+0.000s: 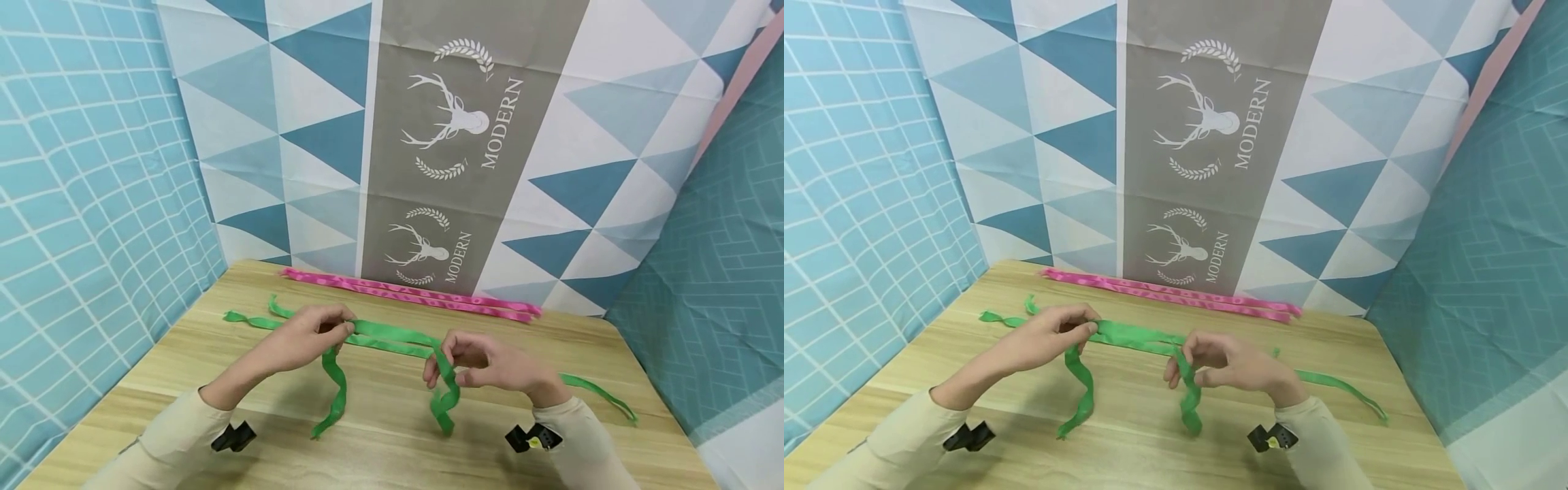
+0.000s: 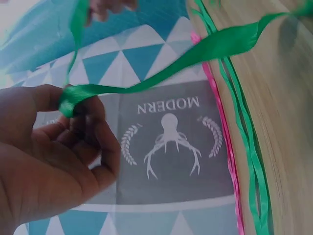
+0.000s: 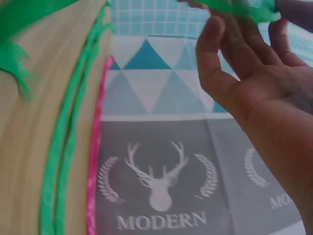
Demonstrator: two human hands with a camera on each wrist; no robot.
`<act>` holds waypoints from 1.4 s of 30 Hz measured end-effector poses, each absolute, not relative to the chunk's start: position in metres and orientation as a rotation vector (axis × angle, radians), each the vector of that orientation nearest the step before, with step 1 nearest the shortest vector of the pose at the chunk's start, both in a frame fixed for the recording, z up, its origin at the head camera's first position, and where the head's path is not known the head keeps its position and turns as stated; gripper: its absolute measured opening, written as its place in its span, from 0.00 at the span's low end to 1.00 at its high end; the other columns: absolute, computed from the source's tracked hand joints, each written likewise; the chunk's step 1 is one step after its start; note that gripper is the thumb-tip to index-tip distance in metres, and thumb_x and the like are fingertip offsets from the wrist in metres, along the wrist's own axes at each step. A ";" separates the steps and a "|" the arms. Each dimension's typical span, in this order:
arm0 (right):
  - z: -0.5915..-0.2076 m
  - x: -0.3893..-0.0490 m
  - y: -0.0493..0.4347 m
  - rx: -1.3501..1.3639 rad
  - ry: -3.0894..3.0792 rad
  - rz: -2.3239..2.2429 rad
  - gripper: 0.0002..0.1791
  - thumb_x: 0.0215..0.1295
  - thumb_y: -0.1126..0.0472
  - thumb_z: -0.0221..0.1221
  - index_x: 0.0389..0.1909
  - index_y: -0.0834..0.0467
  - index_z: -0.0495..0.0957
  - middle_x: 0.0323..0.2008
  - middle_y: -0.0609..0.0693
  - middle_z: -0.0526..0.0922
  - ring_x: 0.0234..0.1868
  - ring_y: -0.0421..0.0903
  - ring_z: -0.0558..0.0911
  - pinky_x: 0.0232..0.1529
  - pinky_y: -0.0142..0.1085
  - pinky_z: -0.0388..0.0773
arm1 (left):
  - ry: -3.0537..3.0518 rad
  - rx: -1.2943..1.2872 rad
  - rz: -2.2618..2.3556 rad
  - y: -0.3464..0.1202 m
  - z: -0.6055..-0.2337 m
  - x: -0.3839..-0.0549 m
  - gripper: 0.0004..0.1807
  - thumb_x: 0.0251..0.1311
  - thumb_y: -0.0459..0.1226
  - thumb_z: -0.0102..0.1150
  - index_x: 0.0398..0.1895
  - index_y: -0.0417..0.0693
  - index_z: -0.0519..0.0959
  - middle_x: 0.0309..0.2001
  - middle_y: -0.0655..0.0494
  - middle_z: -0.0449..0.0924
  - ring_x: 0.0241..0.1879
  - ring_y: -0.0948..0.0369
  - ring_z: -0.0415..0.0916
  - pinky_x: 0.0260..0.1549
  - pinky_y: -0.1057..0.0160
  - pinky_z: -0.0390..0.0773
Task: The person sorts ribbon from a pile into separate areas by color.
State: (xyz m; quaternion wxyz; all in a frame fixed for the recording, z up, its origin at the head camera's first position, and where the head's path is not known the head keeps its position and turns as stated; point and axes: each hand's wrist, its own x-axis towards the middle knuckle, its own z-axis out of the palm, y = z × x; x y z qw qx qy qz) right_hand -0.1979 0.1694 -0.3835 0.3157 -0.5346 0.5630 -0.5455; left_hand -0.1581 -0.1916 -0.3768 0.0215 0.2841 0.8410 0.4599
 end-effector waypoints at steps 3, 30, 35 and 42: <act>-0.393 -0.195 0.159 -1.342 1.524 -1.438 0.08 0.75 0.74 0.49 0.47 0.70 0.59 0.55 0.72 0.77 0.57 0.69 0.78 0.58 0.54 0.74 | 2.532 0.955 1.436 -0.189 -0.374 -0.153 0.09 0.79 0.44 0.51 0.46 0.55 0.81 0.25 0.56 0.76 0.23 0.57 0.73 0.27 0.61 0.72; -0.422 -0.169 0.110 -1.173 1.853 -1.568 0.05 0.72 0.62 0.63 0.43 0.59 0.83 0.36 0.53 0.84 0.34 0.44 0.79 0.38 0.38 0.79 | 2.471 1.475 1.040 -0.171 -0.379 -0.141 0.08 0.76 0.39 0.54 0.44 0.63 0.82 0.31 0.73 0.77 0.23 0.74 0.65 0.26 0.70 0.71; -0.415 -0.171 0.117 -1.142 2.090 -1.575 0.03 0.71 0.62 0.64 0.42 0.56 0.83 0.34 0.53 0.83 0.35 0.48 0.81 0.35 0.39 0.79 | 2.834 1.323 0.833 -0.172 -0.378 -0.140 0.08 0.69 0.35 0.57 0.41 0.57 0.84 0.34 0.72 0.81 0.18 0.74 0.65 0.19 0.68 0.69; -0.409 -0.178 0.128 -1.027 2.401 -1.559 0.05 0.71 0.59 0.65 0.43 0.55 0.82 0.31 0.51 0.83 0.31 0.48 0.79 0.32 0.36 0.75 | 3.157 1.174 0.637 -0.183 -0.376 -0.144 0.08 0.66 0.34 0.57 0.30 0.56 0.79 0.24 0.72 0.73 0.18 0.73 0.61 0.19 0.68 0.68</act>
